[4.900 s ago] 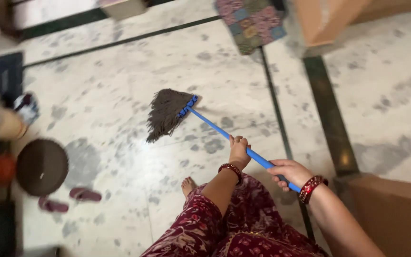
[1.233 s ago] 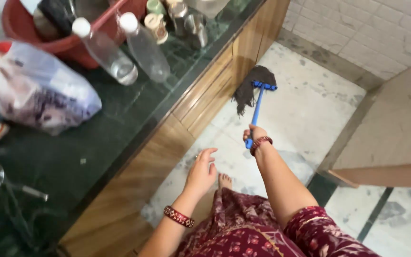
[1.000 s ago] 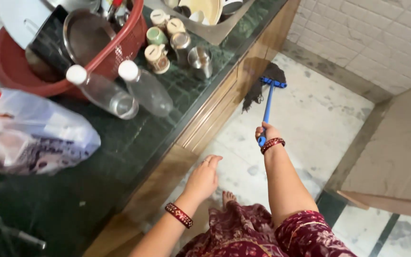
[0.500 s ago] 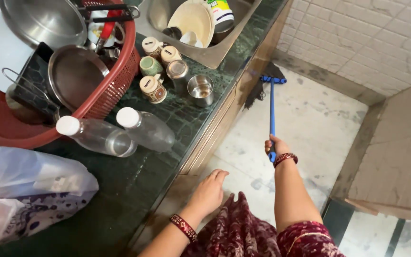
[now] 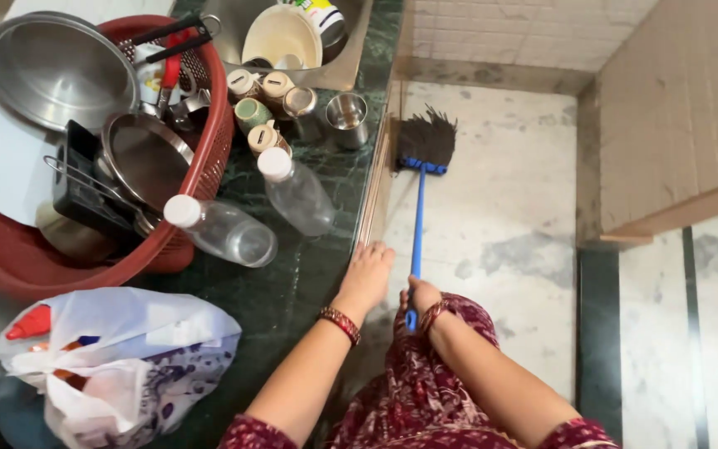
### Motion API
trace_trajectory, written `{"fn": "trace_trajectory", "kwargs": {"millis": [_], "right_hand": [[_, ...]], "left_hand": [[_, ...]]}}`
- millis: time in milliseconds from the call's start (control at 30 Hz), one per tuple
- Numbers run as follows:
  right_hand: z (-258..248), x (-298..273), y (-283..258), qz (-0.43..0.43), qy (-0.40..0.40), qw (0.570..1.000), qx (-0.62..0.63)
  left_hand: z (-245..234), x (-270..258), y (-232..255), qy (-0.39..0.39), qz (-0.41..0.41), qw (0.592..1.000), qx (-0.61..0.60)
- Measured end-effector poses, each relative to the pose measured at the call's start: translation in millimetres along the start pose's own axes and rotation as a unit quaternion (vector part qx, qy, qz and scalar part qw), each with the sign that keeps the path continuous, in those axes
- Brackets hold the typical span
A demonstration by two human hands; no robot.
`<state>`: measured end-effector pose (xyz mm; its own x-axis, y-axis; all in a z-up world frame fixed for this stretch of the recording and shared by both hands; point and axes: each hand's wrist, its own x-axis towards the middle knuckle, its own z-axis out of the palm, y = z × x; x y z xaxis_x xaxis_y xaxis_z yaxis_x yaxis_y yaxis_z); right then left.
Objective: The recorder is mopping the floor with a wet mop, moving through a hallway and into a kitchen area.
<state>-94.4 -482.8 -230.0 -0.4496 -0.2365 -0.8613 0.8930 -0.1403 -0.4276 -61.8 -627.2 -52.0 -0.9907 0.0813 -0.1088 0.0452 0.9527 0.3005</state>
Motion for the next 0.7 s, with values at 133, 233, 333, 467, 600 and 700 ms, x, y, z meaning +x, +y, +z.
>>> {"fn": "trace_trajectory", "kwargs": {"millis": [133,233,333,467,600,700], "right_hand": [[1.6,-39.9,59.0,-0.033,0.004,0.998,-0.051],[0.8,-54.1,56.6,0.034,-0.001,0.999,-0.009],[-0.4,-48.4,39.7,0.015,0.051,0.995,-0.084],[13.6,-17.9,-4.6,0.020,0.050,0.997,-0.054],[35.6,57.8,-58.7,-0.015,0.031,0.999,-0.013],[43.6,157.1,-100.9,-0.049,0.011,0.999,-0.012]], "left_hand": [[22.7,6.9,-44.4,0.049,0.044,0.994,0.088],[23.2,17.6,-57.8,0.065,0.068,0.989,0.116],[19.4,19.2,-55.3,0.091,0.088,0.984,0.124],[5.8,22.2,-48.2,0.062,0.036,0.996,0.046],[-4.2,21.8,-46.7,0.074,0.044,0.996,-0.033],[-1.9,22.9,-46.6,0.059,0.029,0.996,-0.064]]}}
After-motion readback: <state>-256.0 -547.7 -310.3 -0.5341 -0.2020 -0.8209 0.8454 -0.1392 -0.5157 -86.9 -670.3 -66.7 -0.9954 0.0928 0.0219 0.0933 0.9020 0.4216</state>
